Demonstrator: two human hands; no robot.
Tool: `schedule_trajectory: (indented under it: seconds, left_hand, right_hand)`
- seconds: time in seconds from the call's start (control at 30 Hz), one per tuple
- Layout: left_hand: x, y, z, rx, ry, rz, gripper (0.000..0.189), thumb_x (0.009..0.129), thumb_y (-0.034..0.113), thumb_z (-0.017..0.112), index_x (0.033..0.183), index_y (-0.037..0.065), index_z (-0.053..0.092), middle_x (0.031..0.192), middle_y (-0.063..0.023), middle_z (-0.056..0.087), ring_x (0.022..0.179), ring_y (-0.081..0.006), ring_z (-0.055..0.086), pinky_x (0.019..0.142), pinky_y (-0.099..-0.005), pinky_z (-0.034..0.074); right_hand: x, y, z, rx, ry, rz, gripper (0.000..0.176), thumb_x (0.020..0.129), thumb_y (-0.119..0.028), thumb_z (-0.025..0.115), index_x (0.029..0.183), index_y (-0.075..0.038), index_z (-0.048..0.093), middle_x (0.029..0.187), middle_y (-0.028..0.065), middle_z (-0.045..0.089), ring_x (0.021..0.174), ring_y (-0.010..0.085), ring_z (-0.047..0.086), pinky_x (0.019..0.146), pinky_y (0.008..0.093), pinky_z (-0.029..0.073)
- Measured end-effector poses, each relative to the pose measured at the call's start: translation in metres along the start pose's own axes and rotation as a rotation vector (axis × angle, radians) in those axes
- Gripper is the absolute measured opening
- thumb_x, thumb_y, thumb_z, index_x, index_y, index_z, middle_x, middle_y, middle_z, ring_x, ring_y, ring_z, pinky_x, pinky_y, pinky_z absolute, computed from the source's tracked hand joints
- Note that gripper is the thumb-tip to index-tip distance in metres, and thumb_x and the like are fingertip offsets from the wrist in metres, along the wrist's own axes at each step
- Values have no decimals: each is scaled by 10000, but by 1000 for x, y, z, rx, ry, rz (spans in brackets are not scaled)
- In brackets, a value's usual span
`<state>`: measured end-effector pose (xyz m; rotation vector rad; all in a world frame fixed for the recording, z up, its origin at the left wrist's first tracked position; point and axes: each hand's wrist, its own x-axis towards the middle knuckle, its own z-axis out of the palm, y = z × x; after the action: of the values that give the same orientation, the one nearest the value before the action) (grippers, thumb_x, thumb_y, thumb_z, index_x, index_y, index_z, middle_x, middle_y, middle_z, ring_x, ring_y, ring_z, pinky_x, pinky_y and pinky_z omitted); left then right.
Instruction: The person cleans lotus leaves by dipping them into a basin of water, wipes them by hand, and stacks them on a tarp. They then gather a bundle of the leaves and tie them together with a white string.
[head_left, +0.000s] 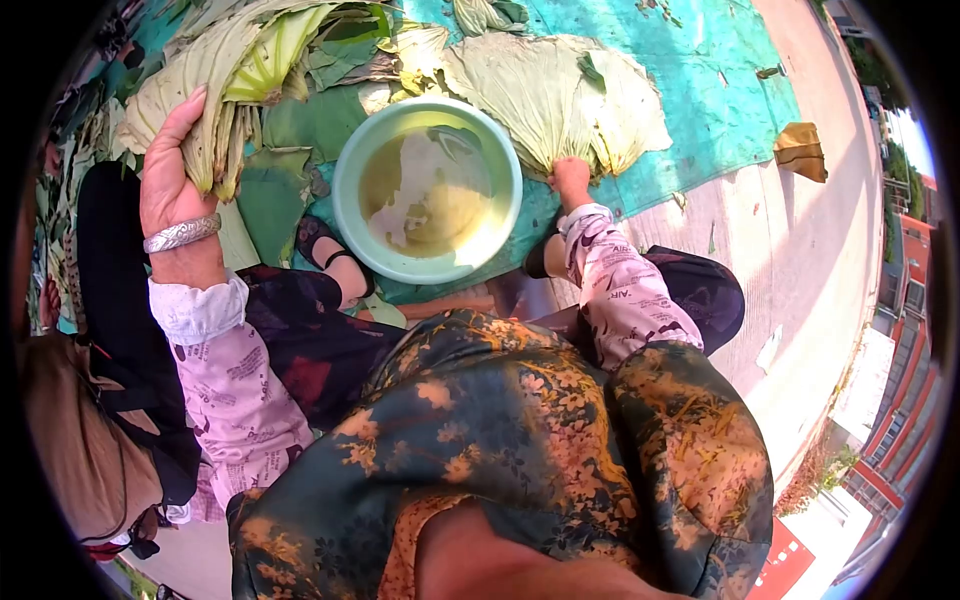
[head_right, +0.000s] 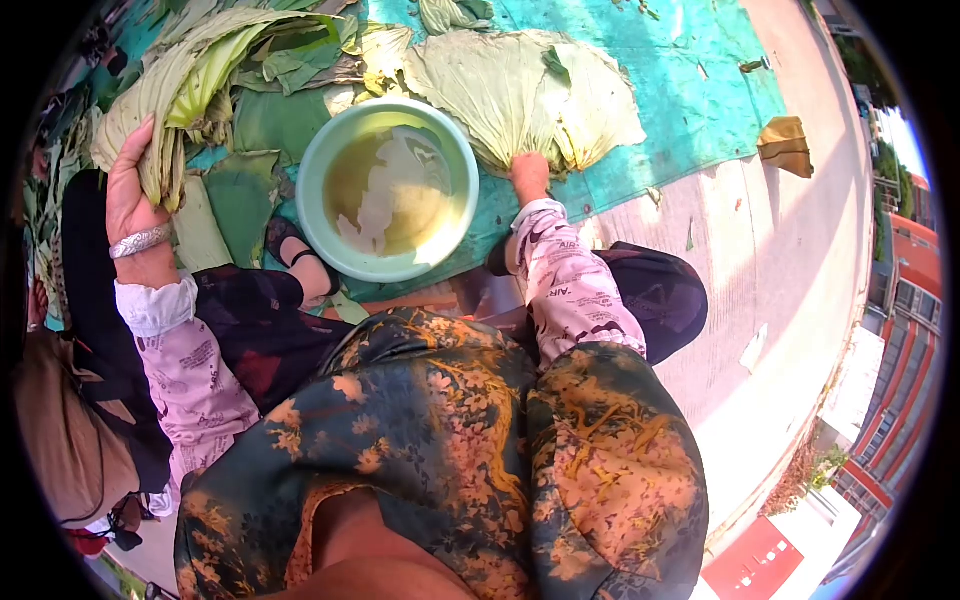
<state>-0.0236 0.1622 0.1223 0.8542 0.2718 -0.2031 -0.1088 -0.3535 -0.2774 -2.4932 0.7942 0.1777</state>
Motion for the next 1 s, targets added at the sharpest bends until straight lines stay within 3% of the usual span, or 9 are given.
schedule_trajectory:
  seconds: [0.07,0.2,0.33,0.4,0.6,0.73,0.8,0.93,1.0]
  left_hand:
    - [-1,0,3,9,-2,-4,253,783,-4,596,1031,-46,568,1020,-159,608,891,-262,614,800,-362,526]
    - [4,0,0,-1,39,6,248,786,-6,591,1029,-46,569,1019,-159,608,889,-260,614,803,-361,525]
    - [5,-1,-4,-79,-123,-71,240,793,-8,579,1027,-54,557,1016,-171,604,898,-272,612,804,-382,525]
    - [0,-5,5,-35,-38,-30,235,785,-9,587,1012,-58,554,987,-168,609,879,-273,616,793,-383,528]
    - [-4,-23,19,18,77,55,173,779,3,601,946,-33,576,943,-146,619,826,-243,628,755,-357,537]
    - [-2,-31,19,41,23,52,196,766,1,618,952,-42,575,932,-152,620,809,-242,632,729,-360,545]
    - [-3,-36,20,57,5,51,219,756,-1,627,963,-49,573,931,-154,619,809,-243,632,723,-359,547]
    - [-2,-46,29,125,-31,15,258,741,-5,639,981,-67,570,932,-157,619,808,-244,634,720,-353,548]
    - [-2,-51,30,164,-47,-15,270,736,-7,641,987,-76,569,935,-158,619,806,-244,635,721,-349,548]
  right_hand:
    - [-31,-48,-36,358,7,326,144,742,-139,557,769,-33,651,661,119,646,561,222,634,594,328,509]
    - [-33,-46,-35,378,8,227,176,730,-152,529,764,-9,625,619,137,632,518,219,626,579,326,505]
    - [-34,-45,-39,160,-22,196,217,716,-208,536,746,-20,642,684,171,633,685,308,635,677,375,490]
    - [-31,-41,-38,105,-29,172,239,712,-234,537,764,-30,650,763,184,637,774,335,621,732,391,475]
    - [-56,-84,-81,-131,218,74,438,757,-454,583,822,-24,632,831,188,632,785,313,617,731,401,468]
    - [-10,-124,-86,524,242,-318,256,809,-268,625,873,-21,608,799,110,629,758,175,598,689,300,469]
    - [-51,-213,-131,702,241,-572,207,822,-188,621,938,-18,597,840,66,625,794,126,579,713,260,464]
    - [-137,-332,-200,913,56,-916,297,805,-198,642,1044,-36,571,988,69,615,897,142,584,807,294,461]
    - [-169,-364,-219,693,42,-1161,395,773,-224,667,1117,-70,546,1080,93,585,1000,199,560,871,325,434]
